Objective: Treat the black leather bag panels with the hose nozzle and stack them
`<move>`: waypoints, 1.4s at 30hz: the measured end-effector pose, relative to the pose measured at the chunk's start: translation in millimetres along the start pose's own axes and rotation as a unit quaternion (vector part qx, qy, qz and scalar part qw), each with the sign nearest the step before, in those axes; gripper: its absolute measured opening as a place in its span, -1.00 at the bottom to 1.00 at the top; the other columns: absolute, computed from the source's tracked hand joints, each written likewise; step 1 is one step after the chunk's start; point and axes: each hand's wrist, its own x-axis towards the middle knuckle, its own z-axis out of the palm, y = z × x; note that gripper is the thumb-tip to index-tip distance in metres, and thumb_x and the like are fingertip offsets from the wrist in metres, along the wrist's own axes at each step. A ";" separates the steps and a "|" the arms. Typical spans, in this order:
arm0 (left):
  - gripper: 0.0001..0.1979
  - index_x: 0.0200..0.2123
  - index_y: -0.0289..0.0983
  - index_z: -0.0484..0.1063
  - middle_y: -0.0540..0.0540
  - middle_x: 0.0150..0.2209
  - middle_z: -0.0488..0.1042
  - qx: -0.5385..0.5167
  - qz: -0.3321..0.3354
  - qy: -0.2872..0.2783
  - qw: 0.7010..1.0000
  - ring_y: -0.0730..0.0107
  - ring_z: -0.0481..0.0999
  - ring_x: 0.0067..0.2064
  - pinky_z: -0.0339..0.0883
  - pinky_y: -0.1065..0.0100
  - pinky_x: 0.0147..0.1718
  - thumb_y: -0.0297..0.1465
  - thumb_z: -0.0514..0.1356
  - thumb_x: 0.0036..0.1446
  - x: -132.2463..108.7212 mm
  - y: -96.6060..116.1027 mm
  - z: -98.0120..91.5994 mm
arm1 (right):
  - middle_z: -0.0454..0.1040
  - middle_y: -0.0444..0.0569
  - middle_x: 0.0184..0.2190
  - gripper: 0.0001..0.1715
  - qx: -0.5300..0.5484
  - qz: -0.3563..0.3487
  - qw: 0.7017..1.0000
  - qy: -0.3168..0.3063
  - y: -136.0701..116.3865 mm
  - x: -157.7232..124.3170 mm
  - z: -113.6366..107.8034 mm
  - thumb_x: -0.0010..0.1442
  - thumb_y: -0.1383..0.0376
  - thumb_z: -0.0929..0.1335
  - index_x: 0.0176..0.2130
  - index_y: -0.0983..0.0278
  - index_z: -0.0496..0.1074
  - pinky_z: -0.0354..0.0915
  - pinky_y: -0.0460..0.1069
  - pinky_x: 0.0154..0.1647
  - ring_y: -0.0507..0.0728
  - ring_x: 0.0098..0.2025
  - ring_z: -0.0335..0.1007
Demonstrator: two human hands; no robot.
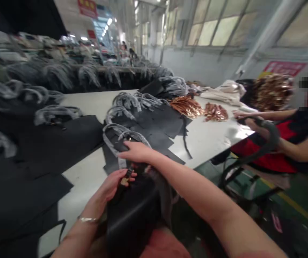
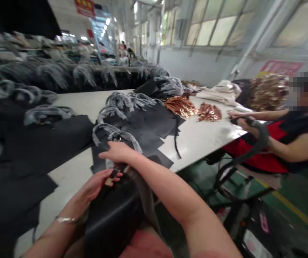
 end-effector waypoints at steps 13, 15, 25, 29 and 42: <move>-0.81 -0.39 -0.38 0.46 -0.04 -0.48 0.46 -0.132 0.022 -0.048 0.990 0.60 0.37 -0.60 0.22 0.57 -0.66 -0.36 0.34 -0.02 -4.7 -11.4 10.1 | 0.35 -0.20 -0.48 -0.46 0.292 0.107 0.941 -0.132 74.4 -75.5 27.6 0.15 0.15 0.35 0.12 0.12 0.31 0.28 -0.17 -0.66 -0.06 -0.65 0.31; -0.79 -0.37 -0.38 0.47 -0.06 -0.46 0.47 -0.135 0.025 -0.032 0.990 0.60 0.37 -0.59 0.20 0.58 -0.67 -0.35 0.34 -0.02 -4.6 -13.0 10.4 | 0.35 -0.20 -0.49 -0.46 0.306 0.098 0.939 -0.126 73.3 -71.9 28.4 0.16 0.14 0.34 0.13 0.13 0.30 0.28 -0.17 -0.67 -0.06 -0.65 0.30; -0.92 -0.34 -0.39 0.45 -0.10 -0.45 0.49 -0.193 -0.010 0.007 0.981 0.53 0.43 -0.54 0.20 0.57 -0.67 -0.47 0.23 0.07 -4.8 -14.2 14.7 | 0.35 -0.23 -0.51 -0.35 0.299 0.090 0.948 -0.053 66.6 -68.5 33.1 0.13 0.17 0.36 0.19 0.17 0.22 0.27 -0.13 -0.68 -0.04 -0.67 0.29; -0.92 -0.41 -0.41 0.43 -0.06 -0.53 0.41 -0.211 -0.063 0.007 0.975 0.64 0.30 -0.63 0.06 0.61 -0.73 -0.51 0.16 0.09 -11.4 -12.6 14.8 | 0.36 -0.24 -0.52 -0.25 0.289 0.097 0.952 -0.023 67.6 -69.5 25.3 0.12 0.17 0.37 0.25 0.17 0.14 0.26 -0.12 -0.67 -0.02 -0.66 0.29; -0.59 -0.24 -0.30 0.46 0.00 -0.44 0.55 -0.020 0.189 0.150 0.970 0.40 0.51 -0.41 0.34 0.45 -0.40 -0.55 0.35 -0.28 -12.7 -47.7 20.6 | 0.38 -0.22 -0.50 -0.21 0.258 0.102 0.953 -0.118 67.9 -93.7 42.1 0.10 0.17 0.39 0.27 0.14 0.14 0.28 -0.13 -0.66 -0.02 -0.65 0.31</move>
